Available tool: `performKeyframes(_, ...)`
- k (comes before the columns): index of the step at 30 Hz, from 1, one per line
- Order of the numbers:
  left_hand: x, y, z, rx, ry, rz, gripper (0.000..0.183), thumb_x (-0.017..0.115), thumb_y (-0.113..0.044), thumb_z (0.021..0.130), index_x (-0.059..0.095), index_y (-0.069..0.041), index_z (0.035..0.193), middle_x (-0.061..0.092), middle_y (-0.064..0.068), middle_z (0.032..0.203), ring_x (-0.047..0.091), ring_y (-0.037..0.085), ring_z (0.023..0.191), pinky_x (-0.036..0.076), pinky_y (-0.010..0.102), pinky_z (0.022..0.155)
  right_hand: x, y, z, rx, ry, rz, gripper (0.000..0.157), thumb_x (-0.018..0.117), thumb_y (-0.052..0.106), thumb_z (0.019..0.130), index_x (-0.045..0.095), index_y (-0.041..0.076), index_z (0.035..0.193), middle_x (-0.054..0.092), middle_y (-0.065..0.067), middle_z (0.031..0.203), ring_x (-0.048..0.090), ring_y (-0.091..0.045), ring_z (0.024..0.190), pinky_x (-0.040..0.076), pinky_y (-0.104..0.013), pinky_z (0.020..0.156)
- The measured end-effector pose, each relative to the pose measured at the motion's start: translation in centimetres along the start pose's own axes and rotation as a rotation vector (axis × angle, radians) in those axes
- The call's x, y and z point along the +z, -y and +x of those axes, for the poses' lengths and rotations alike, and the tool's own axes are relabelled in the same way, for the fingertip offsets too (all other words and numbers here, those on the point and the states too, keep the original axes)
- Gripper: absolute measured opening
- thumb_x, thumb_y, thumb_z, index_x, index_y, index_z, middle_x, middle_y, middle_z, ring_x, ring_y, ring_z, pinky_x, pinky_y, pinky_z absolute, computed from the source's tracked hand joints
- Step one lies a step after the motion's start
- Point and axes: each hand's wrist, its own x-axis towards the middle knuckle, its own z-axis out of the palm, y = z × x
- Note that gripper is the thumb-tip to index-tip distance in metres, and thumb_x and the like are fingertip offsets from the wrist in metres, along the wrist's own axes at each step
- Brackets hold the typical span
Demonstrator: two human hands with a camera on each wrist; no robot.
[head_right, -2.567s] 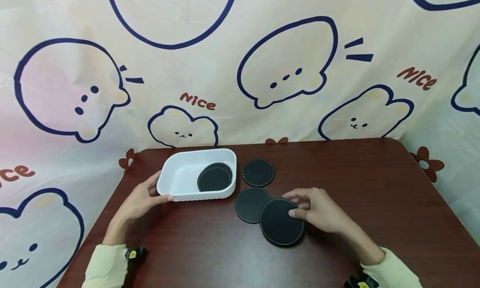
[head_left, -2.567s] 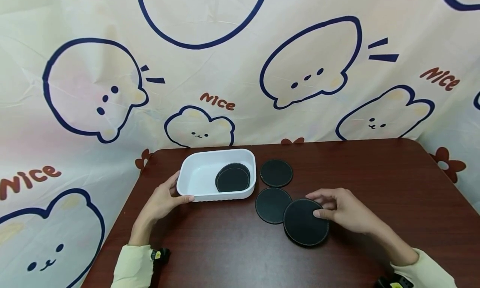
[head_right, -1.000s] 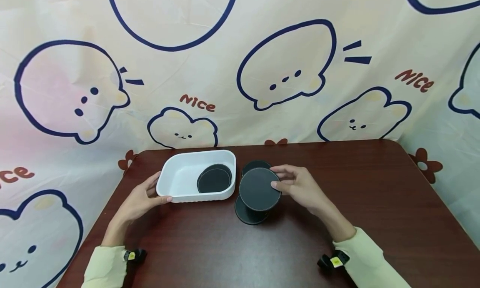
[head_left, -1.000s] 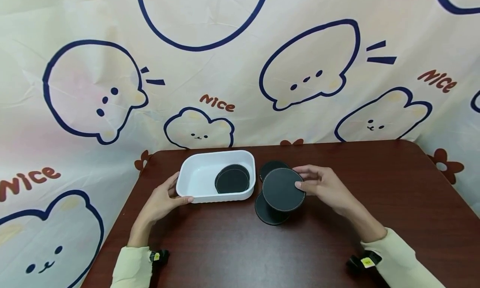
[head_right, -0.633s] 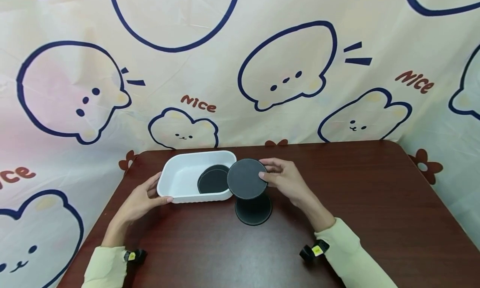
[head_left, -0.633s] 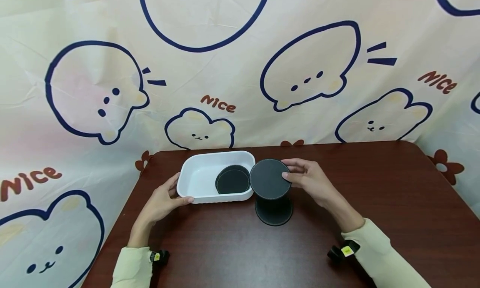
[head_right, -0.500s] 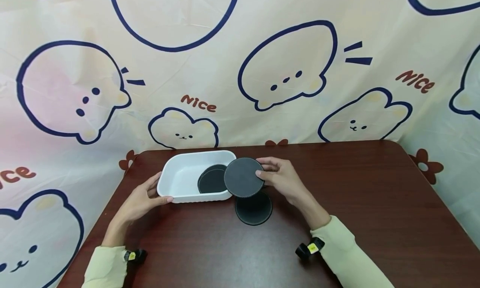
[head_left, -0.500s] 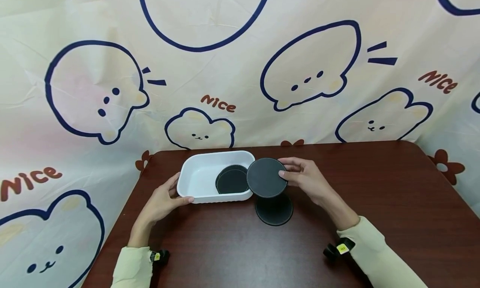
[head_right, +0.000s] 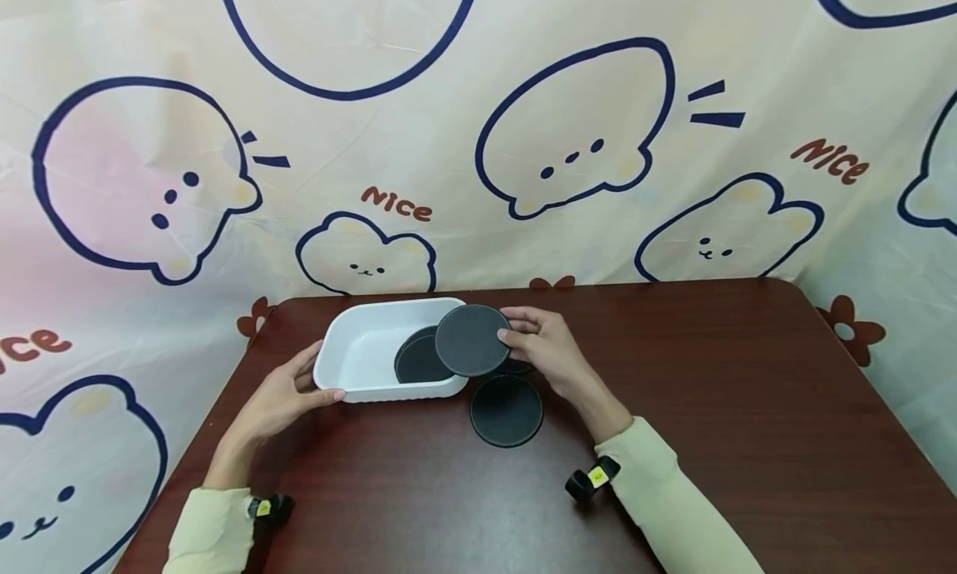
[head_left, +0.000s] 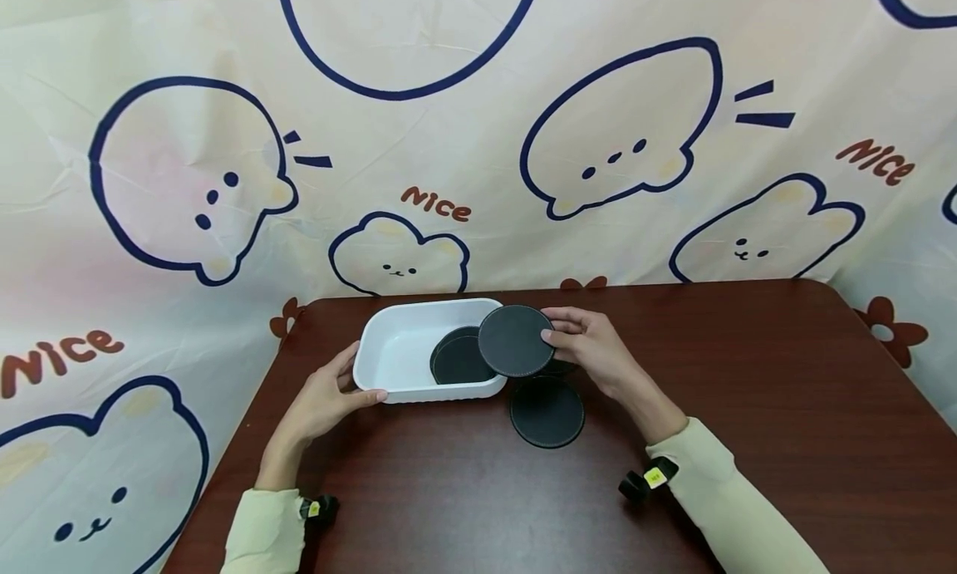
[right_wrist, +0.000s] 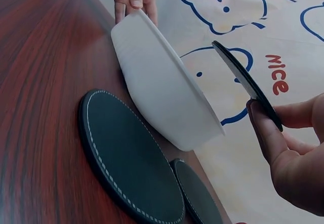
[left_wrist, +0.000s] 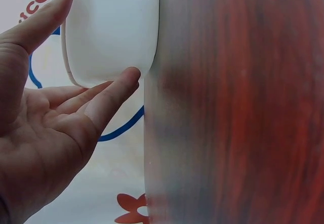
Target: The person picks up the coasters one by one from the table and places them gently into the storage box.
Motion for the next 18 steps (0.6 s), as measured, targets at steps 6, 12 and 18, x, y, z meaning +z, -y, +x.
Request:
performKeyframes(6,0.0,0.0,0.0,0.011,-0.003,0.005,0.107,0.09,-0.036,0.089,0.027,-0.006,0.17,0.05,0.028,0.161,0.061,0.047,0.139,0.055,0.057,0.108,0.8,-0.1,0.7,0.018,-0.008,0.05,0.051,0.068,0.008,0.105,0.055,0.001,0.153,0.071,-0.02,0.132,0.078,-0.007,0.095,0.064,-0.022,0.086)
performKeyframes(12,0.0,0.0,0.0,0.012,-0.004,0.011,0.108,0.09,-0.036,0.089,0.026,-0.005,0.17,0.05,0.029,0.161,0.062,0.047,0.138,0.055,0.057,0.107,1.7,0.2,1.1,0.027,-0.02,0.083,0.05,0.067,0.005,0.104,0.056,0.001,0.153,0.072,-0.017,0.129,0.078,-0.007,0.093,0.064,-0.023,0.084)
performKeyframes(18,0.0,0.0,0.0,0.009,-0.006,0.017,0.108,0.09,-0.035,0.089,0.026,-0.004,0.17,0.05,0.029,0.161,0.061,0.048,0.139,0.055,0.057,0.107,2.4,-0.3,1.6,0.045,-0.027,0.088,0.05,0.066,0.006,0.105,0.054,0.001,0.154,0.069,-0.021,0.136,0.077,-0.007,0.097,0.064,-0.022,0.086)
